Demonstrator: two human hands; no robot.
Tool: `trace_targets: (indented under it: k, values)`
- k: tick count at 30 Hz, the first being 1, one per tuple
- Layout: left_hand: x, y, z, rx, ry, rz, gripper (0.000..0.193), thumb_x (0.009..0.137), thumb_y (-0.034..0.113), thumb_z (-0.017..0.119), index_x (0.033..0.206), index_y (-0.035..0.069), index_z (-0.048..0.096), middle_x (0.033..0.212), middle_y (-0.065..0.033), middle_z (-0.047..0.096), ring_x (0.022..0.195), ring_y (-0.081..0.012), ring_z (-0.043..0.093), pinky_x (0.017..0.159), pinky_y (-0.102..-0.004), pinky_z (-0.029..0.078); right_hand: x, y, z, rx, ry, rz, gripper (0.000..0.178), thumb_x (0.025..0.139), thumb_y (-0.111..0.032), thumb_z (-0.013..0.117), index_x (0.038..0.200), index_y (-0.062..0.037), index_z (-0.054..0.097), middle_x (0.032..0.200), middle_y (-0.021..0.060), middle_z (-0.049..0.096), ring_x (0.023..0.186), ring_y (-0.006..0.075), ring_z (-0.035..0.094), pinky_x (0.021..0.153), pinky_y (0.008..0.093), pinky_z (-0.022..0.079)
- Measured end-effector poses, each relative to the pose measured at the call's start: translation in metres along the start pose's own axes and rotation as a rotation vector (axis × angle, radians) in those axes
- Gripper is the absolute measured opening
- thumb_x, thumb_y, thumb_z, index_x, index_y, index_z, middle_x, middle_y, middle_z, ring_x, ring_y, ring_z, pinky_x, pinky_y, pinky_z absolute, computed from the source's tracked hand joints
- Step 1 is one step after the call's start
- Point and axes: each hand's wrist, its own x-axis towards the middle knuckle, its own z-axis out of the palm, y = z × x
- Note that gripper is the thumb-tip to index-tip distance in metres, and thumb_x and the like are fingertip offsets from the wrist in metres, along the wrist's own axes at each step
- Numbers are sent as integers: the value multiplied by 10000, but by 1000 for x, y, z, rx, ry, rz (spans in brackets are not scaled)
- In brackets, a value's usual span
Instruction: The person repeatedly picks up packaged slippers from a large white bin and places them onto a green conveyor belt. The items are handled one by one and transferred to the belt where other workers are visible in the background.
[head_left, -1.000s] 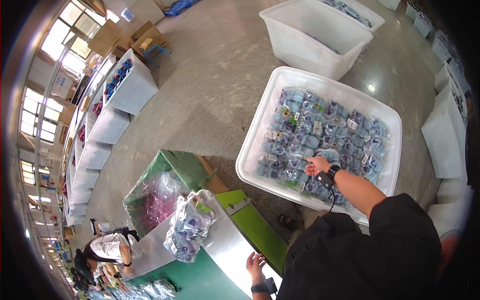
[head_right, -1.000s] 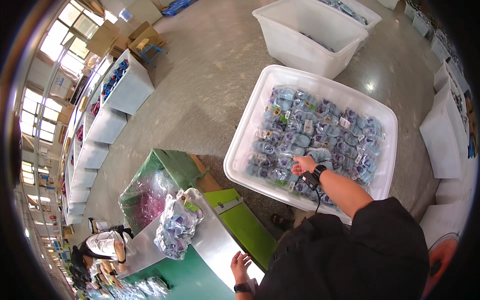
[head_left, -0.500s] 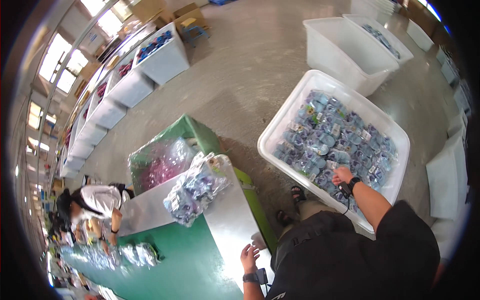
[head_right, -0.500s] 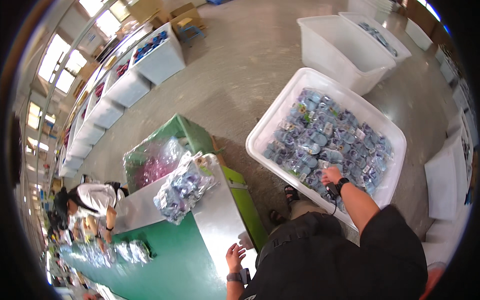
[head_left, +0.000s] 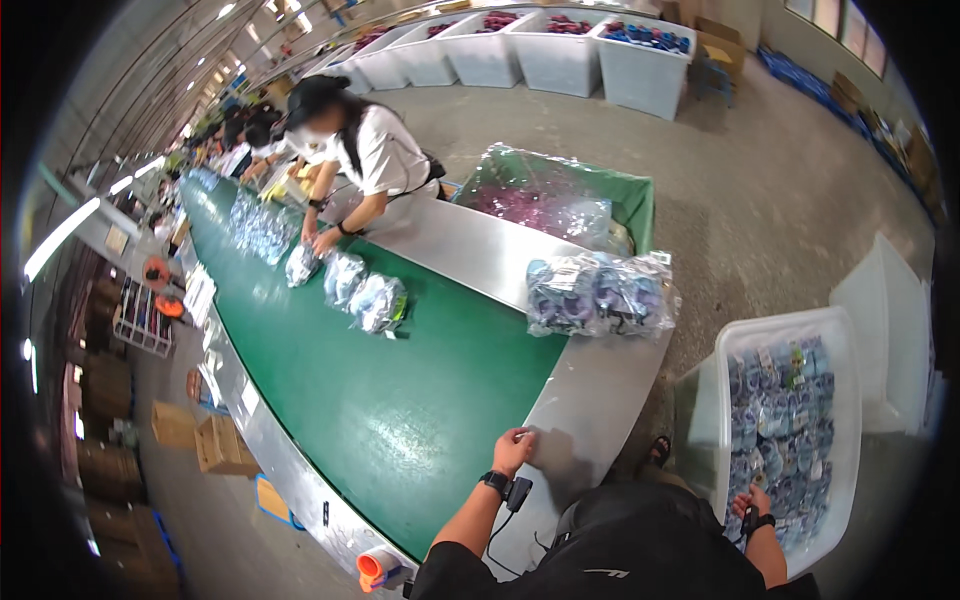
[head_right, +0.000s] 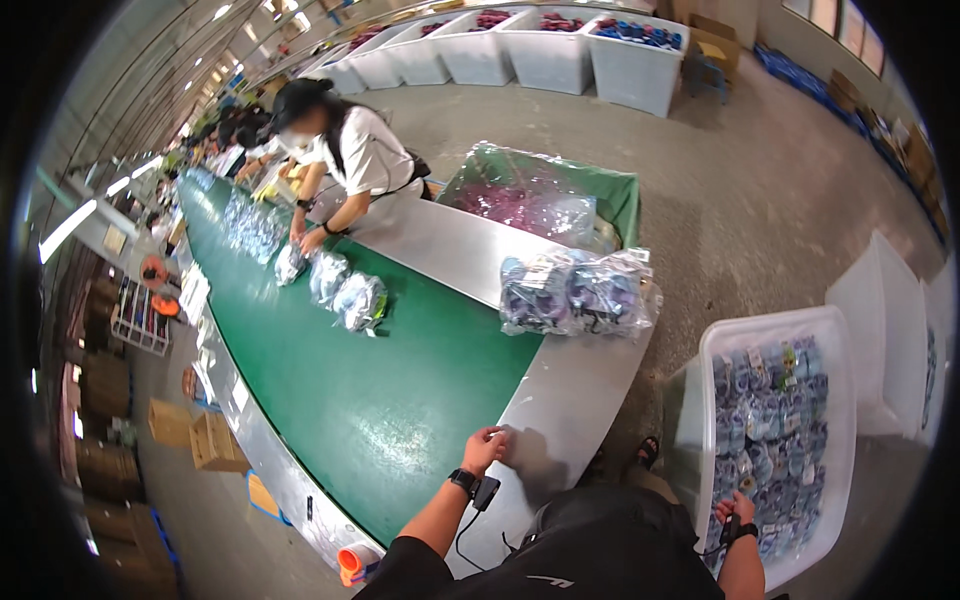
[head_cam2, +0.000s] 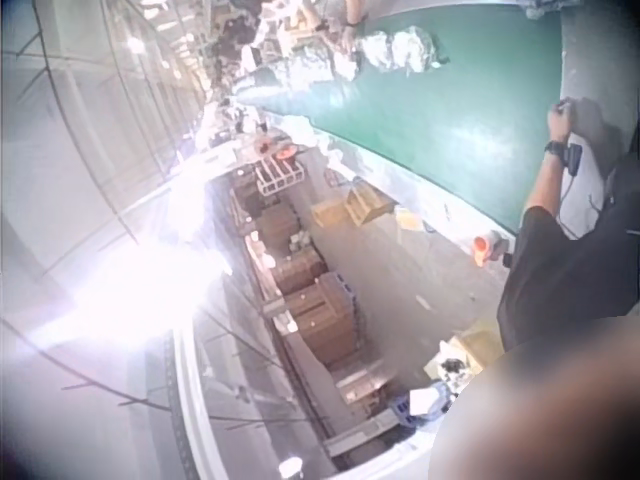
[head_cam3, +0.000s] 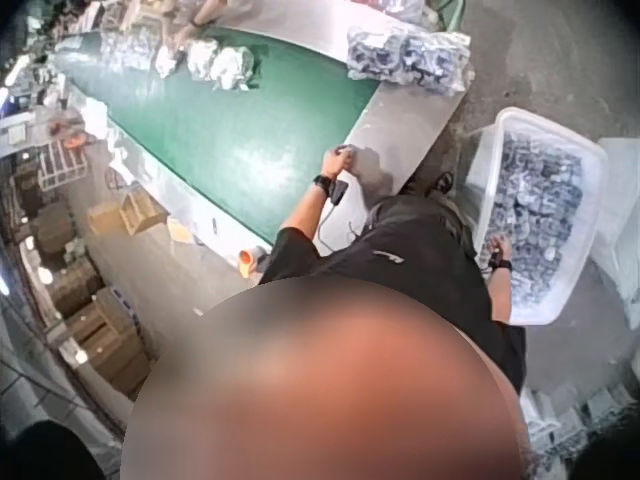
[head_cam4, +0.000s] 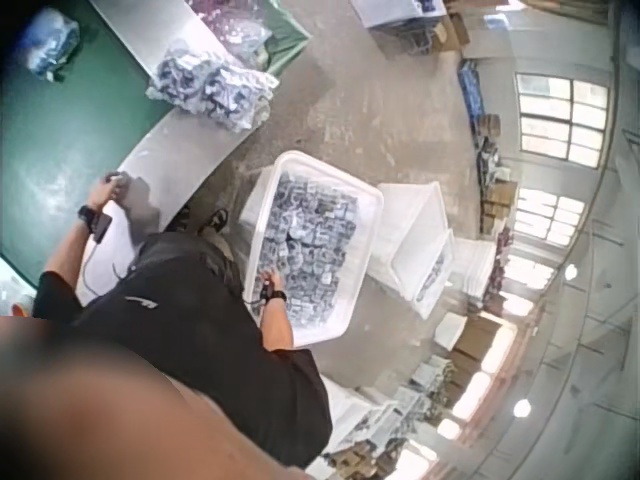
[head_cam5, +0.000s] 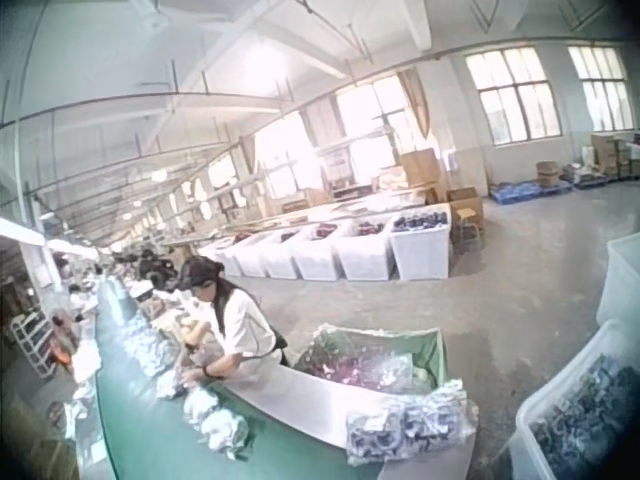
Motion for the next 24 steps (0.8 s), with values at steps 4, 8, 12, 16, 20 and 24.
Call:
trace_targets:
  k: [4,8,12,16,20,24]
  values:
    - [8,-7,22,-271,-41,-125,278,926,261,629,1014,-2,639,799,-83,671,643,-137,645,529,-247,511,-36,-34,26,-135,-51,-128,383,899,-346,597,1183,-105,510,878,131,595,652,265,614,537,402,535]
    - [1,-17,50,-317,-18,-97,274,937,291,622,952,18,646,831,-96,689,641,-155,670,529,-253,523,-58,-66,55,-170,-125,-200,302,905,-321,598,1140,-138,549,874,104,602,661,254,620,547,385,536]
    - [1,-17,52,-317,17,-69,281,948,319,602,928,42,645,842,-97,699,611,-163,673,514,-262,521,-59,-78,73,-218,-213,-194,264,905,-307,605,1115,-156,549,834,85,602,653,247,627,539,382,538]
    - [2,-16,48,-346,-18,-84,279,953,314,592,930,40,639,824,-101,700,594,-166,670,495,-262,511,-53,-75,87,-365,-171,-158,262,907,-294,600,1117,-148,541,823,90,594,638,261,625,521,403,541]
    - [1,-16,49,-355,-5,-96,277,953,299,598,938,24,629,805,-113,699,574,-167,663,482,-254,502,-55,-71,91,-361,-204,-167,271,903,-285,601,1107,-119,538,842,93,592,646,258,628,527,409,554]
    - [2,-15,51,-342,12,-79,276,953,298,596,936,25,630,803,-114,699,566,-171,662,477,-259,504,-61,-68,88,-367,-253,-178,286,896,-297,612,1104,-113,541,862,94,597,658,245,636,536,395,558]
